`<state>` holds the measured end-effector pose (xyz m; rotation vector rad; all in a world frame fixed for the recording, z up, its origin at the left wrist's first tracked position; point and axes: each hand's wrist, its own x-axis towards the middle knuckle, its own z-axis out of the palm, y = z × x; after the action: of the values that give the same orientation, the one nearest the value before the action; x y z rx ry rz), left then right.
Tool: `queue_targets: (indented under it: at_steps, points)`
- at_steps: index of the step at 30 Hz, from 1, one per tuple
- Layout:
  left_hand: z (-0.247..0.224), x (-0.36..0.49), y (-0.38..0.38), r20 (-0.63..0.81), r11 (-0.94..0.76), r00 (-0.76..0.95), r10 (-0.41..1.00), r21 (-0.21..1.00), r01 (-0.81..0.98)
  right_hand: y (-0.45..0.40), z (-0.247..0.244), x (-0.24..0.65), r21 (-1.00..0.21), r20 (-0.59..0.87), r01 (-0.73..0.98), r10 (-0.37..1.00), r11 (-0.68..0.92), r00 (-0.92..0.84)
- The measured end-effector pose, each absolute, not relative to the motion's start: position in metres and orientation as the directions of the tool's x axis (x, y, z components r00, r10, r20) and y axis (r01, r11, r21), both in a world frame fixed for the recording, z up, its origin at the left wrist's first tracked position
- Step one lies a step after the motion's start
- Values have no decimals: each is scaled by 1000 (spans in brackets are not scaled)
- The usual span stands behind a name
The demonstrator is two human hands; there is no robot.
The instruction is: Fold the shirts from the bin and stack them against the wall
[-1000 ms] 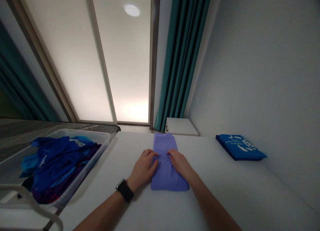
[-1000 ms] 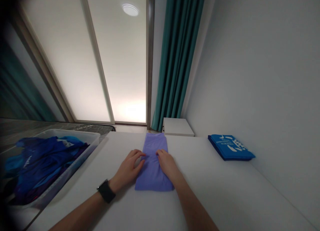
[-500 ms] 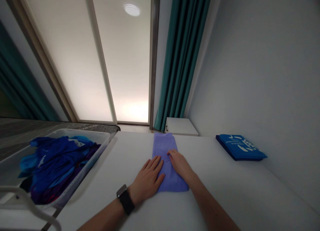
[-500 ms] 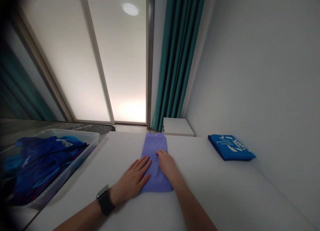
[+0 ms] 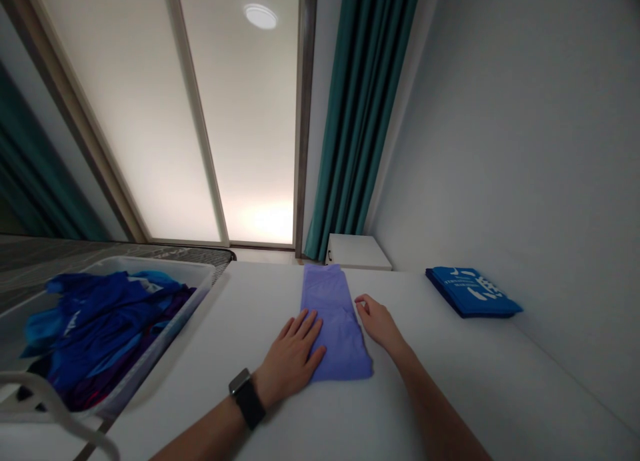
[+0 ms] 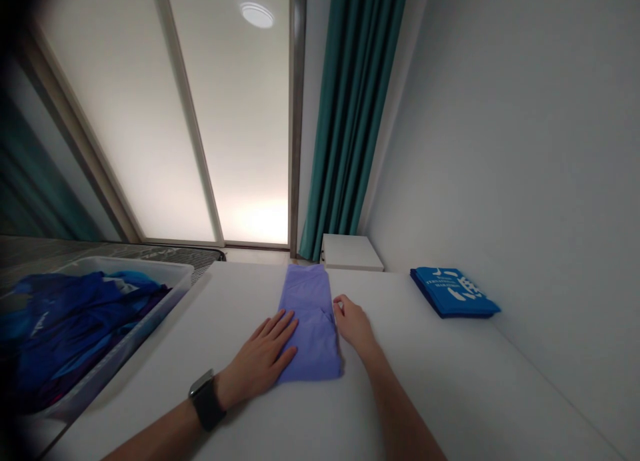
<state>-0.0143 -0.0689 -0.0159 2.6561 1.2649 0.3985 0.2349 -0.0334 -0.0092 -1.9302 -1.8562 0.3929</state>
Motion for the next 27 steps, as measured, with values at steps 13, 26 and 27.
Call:
queue_targets:
  at_steps: [13,26,27]
  points:
    - [-8,-12,-72,98,-593,589,802,239,769,-50,-9,202,-98,213,991,974,93,-71]
    - [-23,-13,-71,212,-626,593,777,153,765,-92,-22,170,-126,146,934,937,335,-316]
    - [-25,-13,-71,224,-627,592,774,141,766,-92,-24,171,-134,152,932,937,336,-316]
